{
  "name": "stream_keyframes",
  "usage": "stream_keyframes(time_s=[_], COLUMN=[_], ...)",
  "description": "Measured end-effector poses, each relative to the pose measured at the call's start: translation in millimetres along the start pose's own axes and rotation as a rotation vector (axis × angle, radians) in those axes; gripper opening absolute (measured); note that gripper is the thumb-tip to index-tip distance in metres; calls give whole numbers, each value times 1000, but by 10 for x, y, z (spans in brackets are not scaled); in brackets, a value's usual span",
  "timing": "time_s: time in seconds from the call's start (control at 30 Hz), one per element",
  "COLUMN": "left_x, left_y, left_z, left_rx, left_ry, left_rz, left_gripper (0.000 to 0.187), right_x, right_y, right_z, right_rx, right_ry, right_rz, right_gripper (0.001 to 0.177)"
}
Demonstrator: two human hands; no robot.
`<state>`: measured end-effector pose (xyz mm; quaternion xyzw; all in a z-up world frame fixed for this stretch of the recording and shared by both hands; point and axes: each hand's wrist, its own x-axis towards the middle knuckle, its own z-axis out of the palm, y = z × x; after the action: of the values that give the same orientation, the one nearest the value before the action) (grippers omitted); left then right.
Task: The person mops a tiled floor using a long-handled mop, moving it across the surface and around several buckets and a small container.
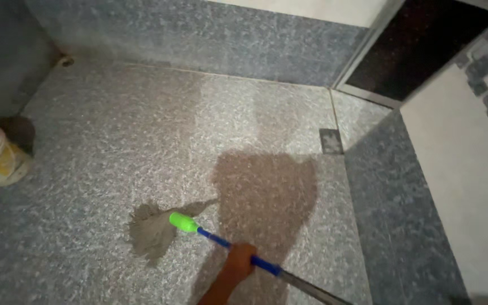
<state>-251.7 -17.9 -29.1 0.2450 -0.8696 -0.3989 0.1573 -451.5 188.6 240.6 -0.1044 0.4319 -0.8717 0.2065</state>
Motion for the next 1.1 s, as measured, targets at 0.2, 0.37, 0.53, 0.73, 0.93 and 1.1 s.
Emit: stream_keyframes(time_s=[0.2,0.37,0.53,0.73,0.93,1.1], left_x=[403,382,271,393,486,595], left_y=[-211,-151,-140,-2,-16,-113], left_z=[-411,-873,-1198,-1154,-1095,-1279], left_rx=[41,206,207,-78,14,13], left_ry=[325,528,568,588,292,393], left_rz=[-319,-417,-402,-320,-613,-799], left_gripper=[17,31,18,37,26,22], right_x=[535,542,359,1241,1582,1579], right_y=[379,925,983,662,613,905], right_z=[277,955,1518,1677,1794,2155], right_rx=[-21,2,-107,17,32,-133], right_ry=[-62,-192,-399,-488,-647,-619], right_rz=[3,12,152,304,409,464], right_gripper=[33,32,34,35,27,12])
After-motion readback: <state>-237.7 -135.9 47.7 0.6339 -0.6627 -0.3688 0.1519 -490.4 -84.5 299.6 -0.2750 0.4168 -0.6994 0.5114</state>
